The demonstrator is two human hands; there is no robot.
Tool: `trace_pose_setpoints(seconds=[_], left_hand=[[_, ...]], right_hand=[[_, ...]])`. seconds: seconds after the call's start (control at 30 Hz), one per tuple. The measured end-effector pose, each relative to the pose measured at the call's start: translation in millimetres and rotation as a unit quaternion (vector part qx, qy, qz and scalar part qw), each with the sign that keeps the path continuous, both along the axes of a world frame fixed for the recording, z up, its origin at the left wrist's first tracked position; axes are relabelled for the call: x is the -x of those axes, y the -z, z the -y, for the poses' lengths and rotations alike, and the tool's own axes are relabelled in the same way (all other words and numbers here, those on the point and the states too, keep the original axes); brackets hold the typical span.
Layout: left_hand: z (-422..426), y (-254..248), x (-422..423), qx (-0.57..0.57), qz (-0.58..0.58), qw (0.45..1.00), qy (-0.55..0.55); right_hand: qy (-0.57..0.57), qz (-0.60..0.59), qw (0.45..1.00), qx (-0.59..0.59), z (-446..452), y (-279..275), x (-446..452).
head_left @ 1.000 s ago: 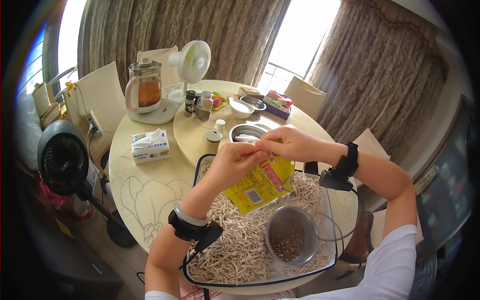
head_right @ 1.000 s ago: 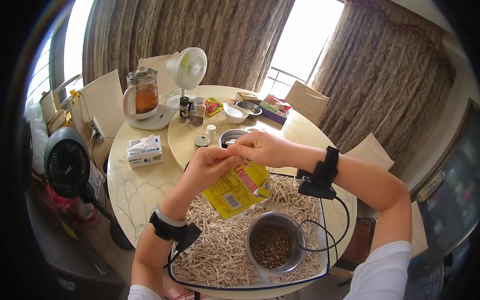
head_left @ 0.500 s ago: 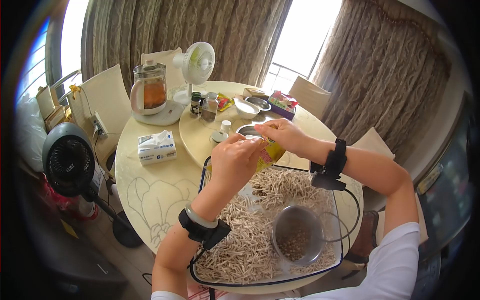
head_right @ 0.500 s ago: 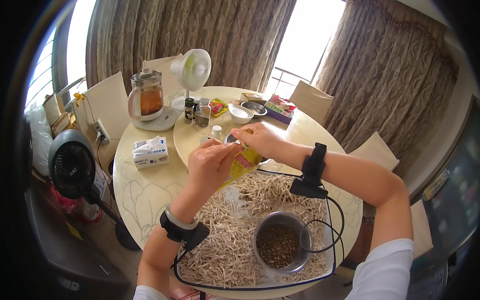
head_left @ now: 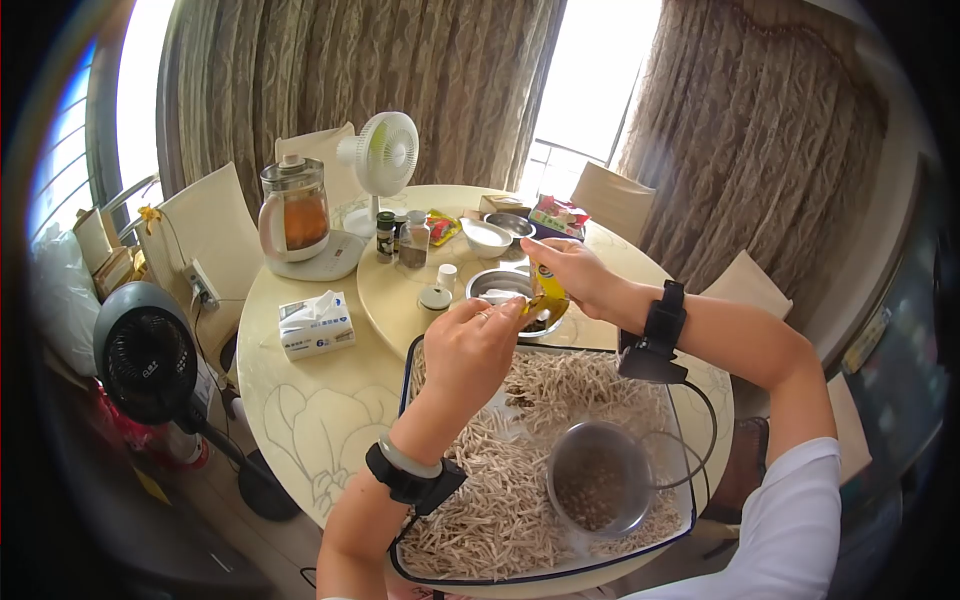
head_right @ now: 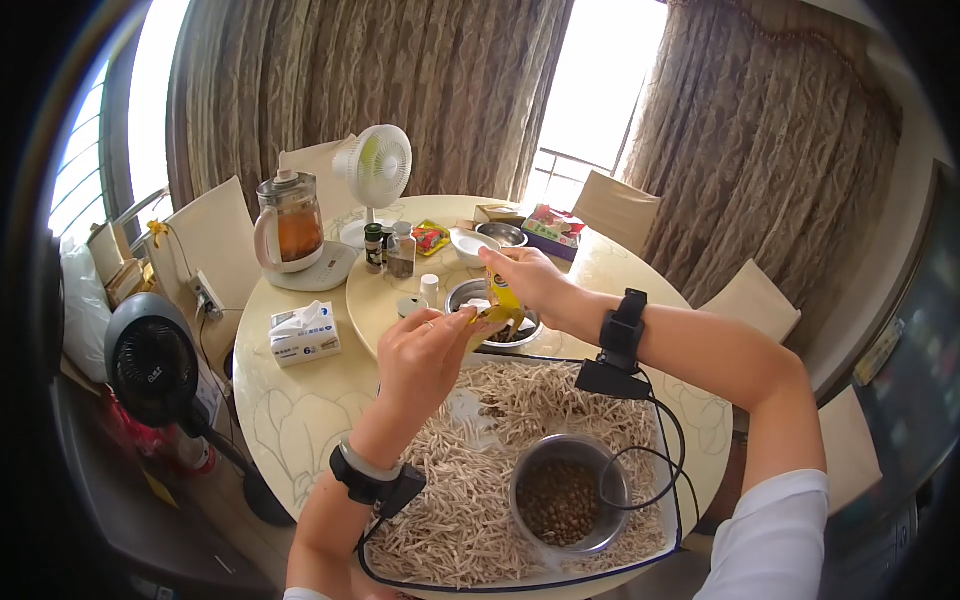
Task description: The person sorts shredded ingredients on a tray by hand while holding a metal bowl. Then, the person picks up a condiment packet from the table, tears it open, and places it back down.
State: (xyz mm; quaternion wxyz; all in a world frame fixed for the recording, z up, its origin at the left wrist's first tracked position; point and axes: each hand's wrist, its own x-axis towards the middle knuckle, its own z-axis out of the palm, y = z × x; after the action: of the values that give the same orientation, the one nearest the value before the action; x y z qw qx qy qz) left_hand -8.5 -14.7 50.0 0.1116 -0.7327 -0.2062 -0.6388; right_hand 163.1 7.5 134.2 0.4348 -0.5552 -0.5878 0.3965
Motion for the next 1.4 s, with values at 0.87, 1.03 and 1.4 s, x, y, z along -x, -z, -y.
trace_pose_setpoints(seconds=[0.87, 1.03, 1.4], left_hand=[[28, -26, 12, 0.087, 0.001, 0.982, 0.17], [50, -41, 25, 0.062, -0.036, 0.972, 0.225], [125, -70, 47, 0.098, -0.182, 0.954, 0.216]], right_hand=[[-0.169, 0.408, 0.836, -0.326, 105, -57, 4], [-0.224, 0.436, 0.773, -0.402, 134, -64, -12], [-0.288, 0.409, 0.788, -0.358, 205, -82, -6]])
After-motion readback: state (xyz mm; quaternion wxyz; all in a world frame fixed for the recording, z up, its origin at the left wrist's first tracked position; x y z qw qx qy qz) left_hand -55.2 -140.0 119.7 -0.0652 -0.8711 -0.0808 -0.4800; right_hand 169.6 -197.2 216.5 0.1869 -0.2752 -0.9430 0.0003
